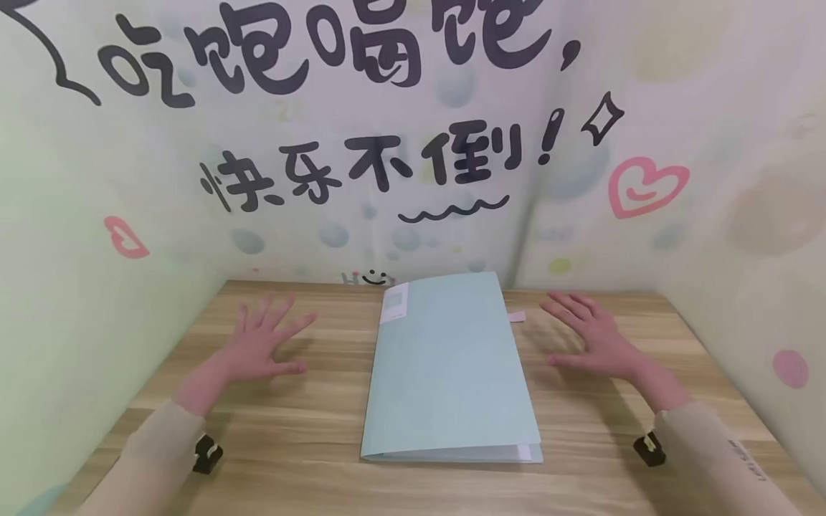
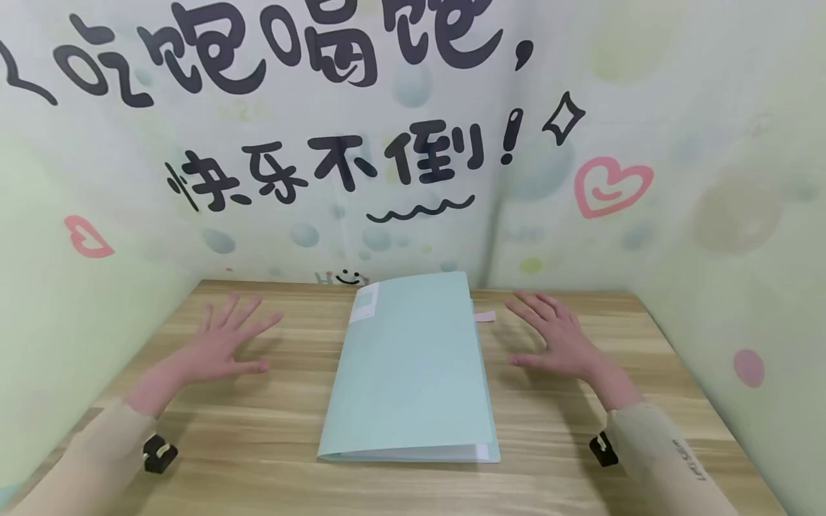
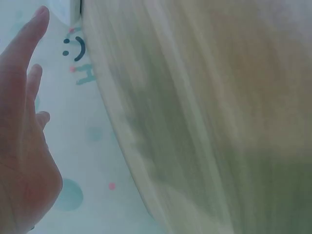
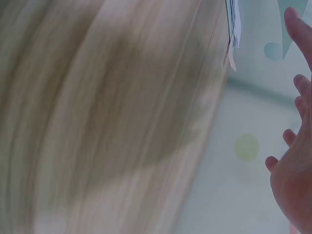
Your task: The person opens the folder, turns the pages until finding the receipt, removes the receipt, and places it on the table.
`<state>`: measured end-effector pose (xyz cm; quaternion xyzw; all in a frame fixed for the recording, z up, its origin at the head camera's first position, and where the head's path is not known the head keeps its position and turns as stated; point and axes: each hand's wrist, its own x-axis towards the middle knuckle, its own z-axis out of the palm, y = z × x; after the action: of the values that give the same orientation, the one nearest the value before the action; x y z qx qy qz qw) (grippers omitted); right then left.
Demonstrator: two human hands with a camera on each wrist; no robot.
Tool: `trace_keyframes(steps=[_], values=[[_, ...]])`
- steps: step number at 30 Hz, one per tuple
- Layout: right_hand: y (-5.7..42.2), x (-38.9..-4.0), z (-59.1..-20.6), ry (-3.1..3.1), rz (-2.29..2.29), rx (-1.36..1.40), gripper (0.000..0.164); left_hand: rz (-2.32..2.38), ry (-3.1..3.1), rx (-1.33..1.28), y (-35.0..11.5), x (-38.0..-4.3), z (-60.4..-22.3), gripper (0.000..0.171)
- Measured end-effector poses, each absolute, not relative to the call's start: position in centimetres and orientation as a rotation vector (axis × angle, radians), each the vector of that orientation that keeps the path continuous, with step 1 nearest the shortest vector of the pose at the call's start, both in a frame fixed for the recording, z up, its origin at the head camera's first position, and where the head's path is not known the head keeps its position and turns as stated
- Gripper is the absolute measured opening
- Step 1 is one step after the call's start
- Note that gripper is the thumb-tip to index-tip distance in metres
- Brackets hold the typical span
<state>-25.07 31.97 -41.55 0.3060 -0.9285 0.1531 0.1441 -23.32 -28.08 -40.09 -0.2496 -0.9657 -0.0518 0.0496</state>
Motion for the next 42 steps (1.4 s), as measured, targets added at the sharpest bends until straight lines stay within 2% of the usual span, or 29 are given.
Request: trace_keyframes(steps=[10,20,42], values=[[31.1,-26.8,-44.2,-2.588,0.651,1.028,0.087,-0.186,-2.876,-0.812,-27.1,-21.9,-40.3,0.084],[29.5,-26.8,-45.1,-2.794,0.822,1.022,0.084,-0.219,-2.870,-0.854,-25.9,-21.0,-41.2,0.086],[28.4,-26.1,-45.6,-2.918,0.604,0.979,0.079,-0.362,-2.822,-0.895,-23.8,-19.7,-42.2,0.089]])
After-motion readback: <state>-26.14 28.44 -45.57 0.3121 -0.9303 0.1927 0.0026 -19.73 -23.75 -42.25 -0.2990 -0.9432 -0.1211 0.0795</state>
